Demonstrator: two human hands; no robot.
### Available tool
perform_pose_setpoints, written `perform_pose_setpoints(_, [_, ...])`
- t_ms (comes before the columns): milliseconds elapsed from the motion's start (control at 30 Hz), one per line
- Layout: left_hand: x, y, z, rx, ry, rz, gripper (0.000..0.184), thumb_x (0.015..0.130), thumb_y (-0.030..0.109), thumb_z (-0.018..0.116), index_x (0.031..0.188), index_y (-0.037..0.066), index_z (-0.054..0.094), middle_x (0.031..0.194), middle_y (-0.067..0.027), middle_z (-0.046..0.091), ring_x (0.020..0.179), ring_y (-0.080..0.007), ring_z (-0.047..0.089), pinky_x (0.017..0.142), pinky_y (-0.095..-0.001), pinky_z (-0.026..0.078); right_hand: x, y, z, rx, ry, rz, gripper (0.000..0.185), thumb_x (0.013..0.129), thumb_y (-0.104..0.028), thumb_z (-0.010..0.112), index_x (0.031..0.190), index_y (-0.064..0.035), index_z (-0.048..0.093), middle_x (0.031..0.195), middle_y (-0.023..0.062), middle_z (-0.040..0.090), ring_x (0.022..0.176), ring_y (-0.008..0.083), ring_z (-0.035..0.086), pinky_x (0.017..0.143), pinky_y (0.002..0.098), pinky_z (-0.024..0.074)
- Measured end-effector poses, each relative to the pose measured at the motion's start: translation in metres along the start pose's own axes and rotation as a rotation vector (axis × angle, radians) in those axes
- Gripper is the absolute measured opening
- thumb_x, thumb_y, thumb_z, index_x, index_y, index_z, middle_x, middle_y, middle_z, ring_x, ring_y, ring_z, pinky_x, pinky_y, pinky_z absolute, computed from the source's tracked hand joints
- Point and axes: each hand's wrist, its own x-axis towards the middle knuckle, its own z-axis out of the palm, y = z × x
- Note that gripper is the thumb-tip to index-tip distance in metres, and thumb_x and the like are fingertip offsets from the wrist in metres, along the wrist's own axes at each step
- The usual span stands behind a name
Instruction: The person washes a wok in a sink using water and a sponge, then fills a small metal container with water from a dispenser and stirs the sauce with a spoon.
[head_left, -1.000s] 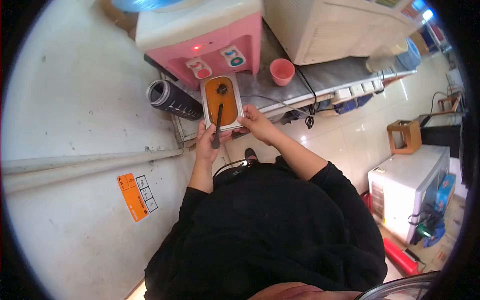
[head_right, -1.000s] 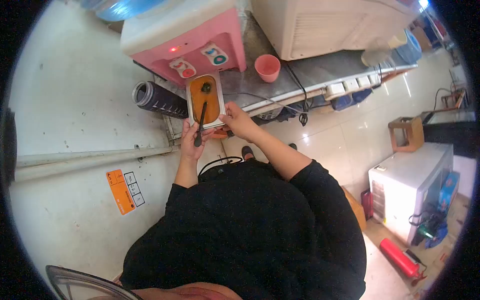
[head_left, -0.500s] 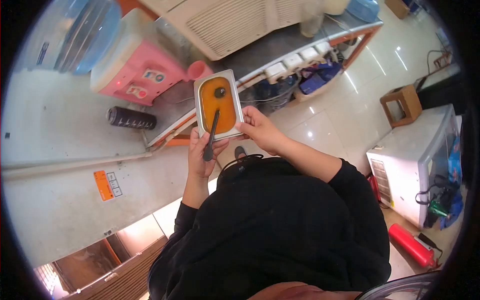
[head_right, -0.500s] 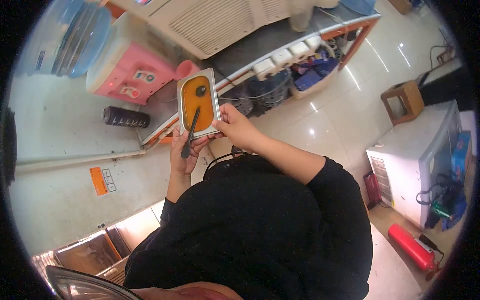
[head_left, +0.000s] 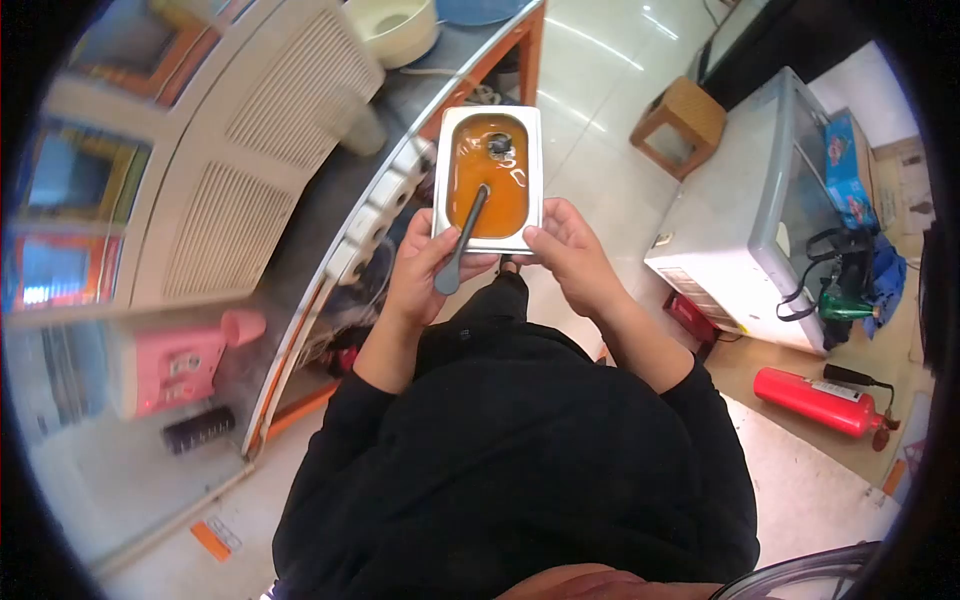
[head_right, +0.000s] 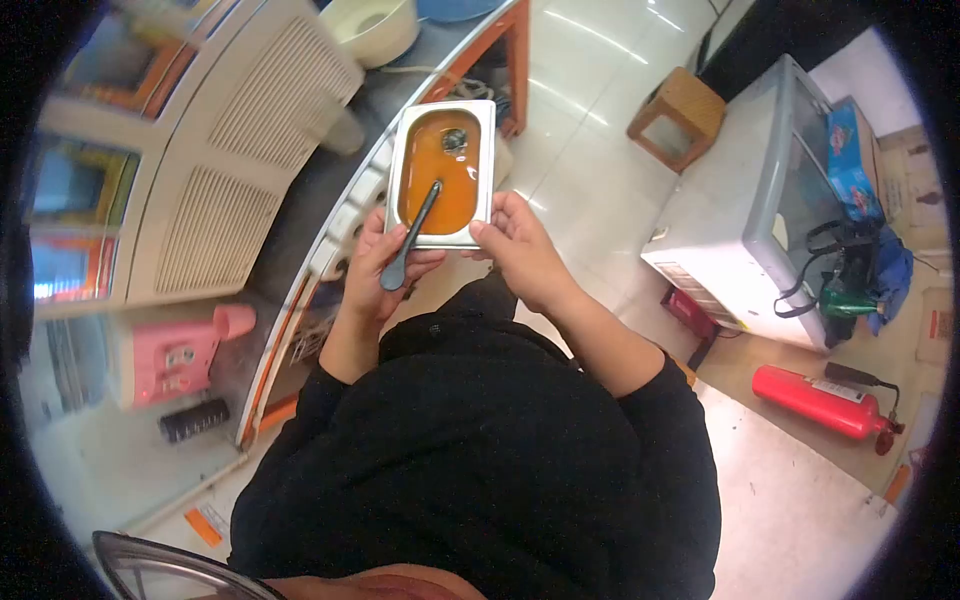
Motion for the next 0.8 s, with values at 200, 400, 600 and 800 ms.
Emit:
perform_pose_setpoints(200, [0.186,-0.009,0.057,0.009,-0.185,-0.173,0.025,0.091,0.011,0.050,0.111,0.005,0.035,0.108,-0.0201,0.057,0.083,-0.0317,0.066,0.075,-0.0426,0.057,0.078,-0.073,-0.107,0.007,0.249,-0.133,0.021,0.091,-0.010,0.050,0.110,-0.0027,0.044,0.098,0.0065,0.059,0.088,0.0111,0.056,0.076,0.0272,0.0482])
perform_pose_setpoints(400, [0.368,-0.015,0.125,0.078,-0.330,-0.286,0.023,0.092,0.012,0.049,0.109,0.005,0.036,0.108,-0.0188,0.057,0.085,-0.0306,0.066,0.075,-0.0411,0.058,0.169,-0.150,-0.218,-0.032,0.409,-0.267,0.018,0.091,-0.013,0.052,0.106,-0.0039,0.046,0.091,0.0040,0.059,0.080,0.0086,0.054,0.072,0.0251,0.0438])
perform_pose_setpoints(600, [0.526,-0.040,0.190,0.084,-0.371,-0.330,0.023,0.092,0.013,0.050,0.110,0.005,0.038,0.105,-0.0174,0.059,0.083,-0.0302,0.067,0.075,-0.0405,0.057,0.256,-0.226,-0.340,-0.040,0.436,-0.308,0.018,0.090,-0.012,0.054,0.105,-0.0050,0.046,0.090,0.0026,0.058,0.079,0.0080,0.053,0.071,0.0231,0.0432])
perform_pose_setpoints(800, [0.668,-0.043,0.261,0.126,-0.264,-0.330,0.022,0.091,0.011,0.051,0.107,0.005,0.037,0.106,-0.0187,0.059,0.083,-0.0294,0.066,0.074,-0.0384,0.057,0.352,-0.311,-0.456,-0.060,0.374,-0.235,0.020,0.091,-0.013,0.053,0.108,-0.0053,0.045,0.093,0.0023,0.058,0.081,0.0077,0.053,0.071,0.0235,0.0434])
